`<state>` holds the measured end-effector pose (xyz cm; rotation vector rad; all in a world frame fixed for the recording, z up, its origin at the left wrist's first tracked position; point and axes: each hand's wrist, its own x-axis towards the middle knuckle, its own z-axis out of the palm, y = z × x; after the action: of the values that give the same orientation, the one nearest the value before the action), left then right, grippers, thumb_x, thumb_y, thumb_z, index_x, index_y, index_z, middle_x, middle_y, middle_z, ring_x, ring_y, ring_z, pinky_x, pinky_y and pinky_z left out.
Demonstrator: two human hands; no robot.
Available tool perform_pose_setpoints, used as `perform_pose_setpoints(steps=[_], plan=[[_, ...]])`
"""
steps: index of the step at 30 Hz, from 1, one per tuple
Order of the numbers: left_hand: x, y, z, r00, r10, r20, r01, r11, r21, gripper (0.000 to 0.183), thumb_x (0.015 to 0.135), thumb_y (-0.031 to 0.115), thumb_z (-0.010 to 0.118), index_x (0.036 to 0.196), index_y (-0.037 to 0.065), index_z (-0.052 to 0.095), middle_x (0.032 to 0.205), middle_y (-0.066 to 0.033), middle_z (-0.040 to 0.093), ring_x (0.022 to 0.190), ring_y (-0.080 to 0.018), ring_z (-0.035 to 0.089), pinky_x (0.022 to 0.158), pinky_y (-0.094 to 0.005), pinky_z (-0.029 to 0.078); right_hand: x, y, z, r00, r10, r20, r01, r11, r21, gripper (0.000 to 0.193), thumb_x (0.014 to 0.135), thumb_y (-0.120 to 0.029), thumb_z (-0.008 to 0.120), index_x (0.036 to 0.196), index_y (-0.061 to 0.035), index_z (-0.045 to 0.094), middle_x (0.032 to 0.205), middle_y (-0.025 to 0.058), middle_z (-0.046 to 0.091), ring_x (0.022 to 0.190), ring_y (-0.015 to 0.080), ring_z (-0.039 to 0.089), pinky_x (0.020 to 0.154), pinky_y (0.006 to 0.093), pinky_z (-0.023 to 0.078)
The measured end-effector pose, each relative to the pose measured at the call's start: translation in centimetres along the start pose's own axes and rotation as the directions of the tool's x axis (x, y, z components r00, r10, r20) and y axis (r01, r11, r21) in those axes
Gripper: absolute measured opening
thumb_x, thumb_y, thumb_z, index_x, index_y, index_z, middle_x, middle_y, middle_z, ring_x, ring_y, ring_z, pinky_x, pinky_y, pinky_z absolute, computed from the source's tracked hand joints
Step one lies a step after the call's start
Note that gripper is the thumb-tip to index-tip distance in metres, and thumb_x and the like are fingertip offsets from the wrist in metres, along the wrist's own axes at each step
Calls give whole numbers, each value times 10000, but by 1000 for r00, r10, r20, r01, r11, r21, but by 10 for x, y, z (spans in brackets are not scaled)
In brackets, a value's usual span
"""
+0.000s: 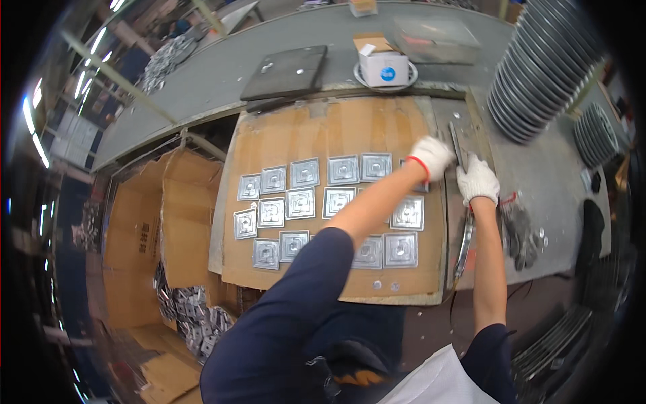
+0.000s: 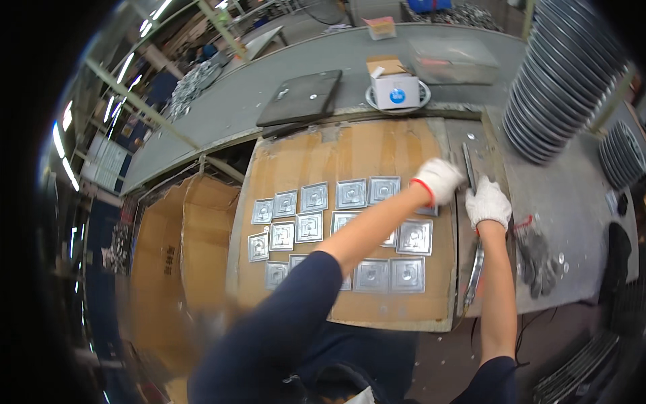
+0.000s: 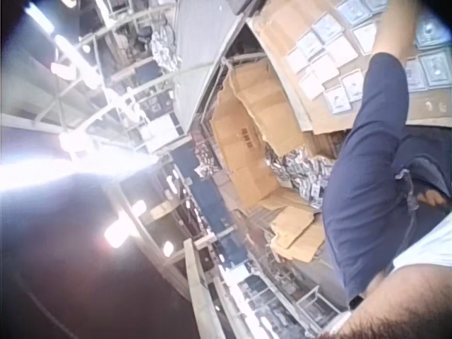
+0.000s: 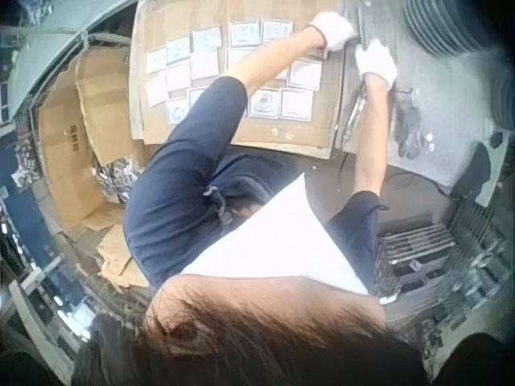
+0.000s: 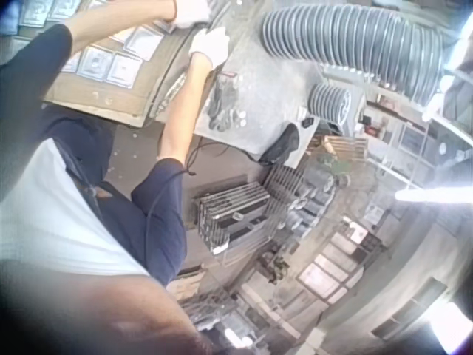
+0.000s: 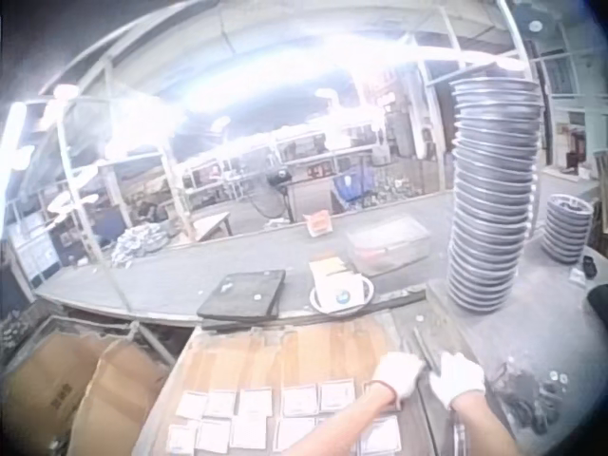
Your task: The recorder uses a pneumatic tool to trim edges of metal plates and then uses a metal rod to seat or punch the center of the plates.
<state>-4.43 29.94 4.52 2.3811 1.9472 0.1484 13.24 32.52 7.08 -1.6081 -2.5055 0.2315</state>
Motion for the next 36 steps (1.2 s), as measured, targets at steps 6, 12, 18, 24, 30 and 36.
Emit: perform_pose_setpoints(steps=[6,12,18,24,30,36], plan=[[47,8,35,976,-180,124,192,978,-87,374,1024,280,539,1129,77,835,1143,-210,811,1039,-410,795,868,-517,636,30,-1,39,977,39,209,-36,999,-19,370,958,-213,664,1270,-15,689,1265,272,752,1183,449,737,1010,530,592],[34,-4,16,989,-21,145,26,999,-35,385,992,307,547,1097,73,834,1113,-234,804,1049,-424,787,893,-525,628,44,15,58,980,81,183,-76,997,-33,390,926,-256,716,1220,0,731,1185,269,780,1147,415,767,990,510,595],[-13,-18,-44,860,-413,-298,219,828,-517,296,886,218,722,1138,114,839,1083,-224,806,1047,-389,791,937,-456,630,41,31,33,843,-80,532,-498,256,828,303,1001,-307,680,1050,-15,746,792,37,705,566,143,635,472,295,465],[-142,-16,-98,640,-704,-306,-416,17,-909,411,932,72,862,1307,-14,719,1134,-75,769,1017,-150,735,892,-302,635,-75,19,-6,832,-260,490,-500,31,866,408,989,-216,653,1335,-4,611,874,54,712,594,144,681,505,257,529],[-259,12,-126,631,-725,-278,-513,-121,-850,451,987,122,831,1384,-6,659,1254,-143,740,1103,-223,753,919,-386,674,-167,-4,-7,823,-392,412,-420,71,905,462,929,-212,673,1317,31,606,858,79,692,609,170,678,518,271,542],[-359,18,-89,623,-782,37,-705,-580,-408,403,1095,343,695,1417,110,630,1204,-24,700,1070,-145,696,935,-349,632,-198,-40,12,878,-274,391,-413,-23,910,392,926,-156,624,1267,36,614,770,47,609,555,144,583,478,268,490]])
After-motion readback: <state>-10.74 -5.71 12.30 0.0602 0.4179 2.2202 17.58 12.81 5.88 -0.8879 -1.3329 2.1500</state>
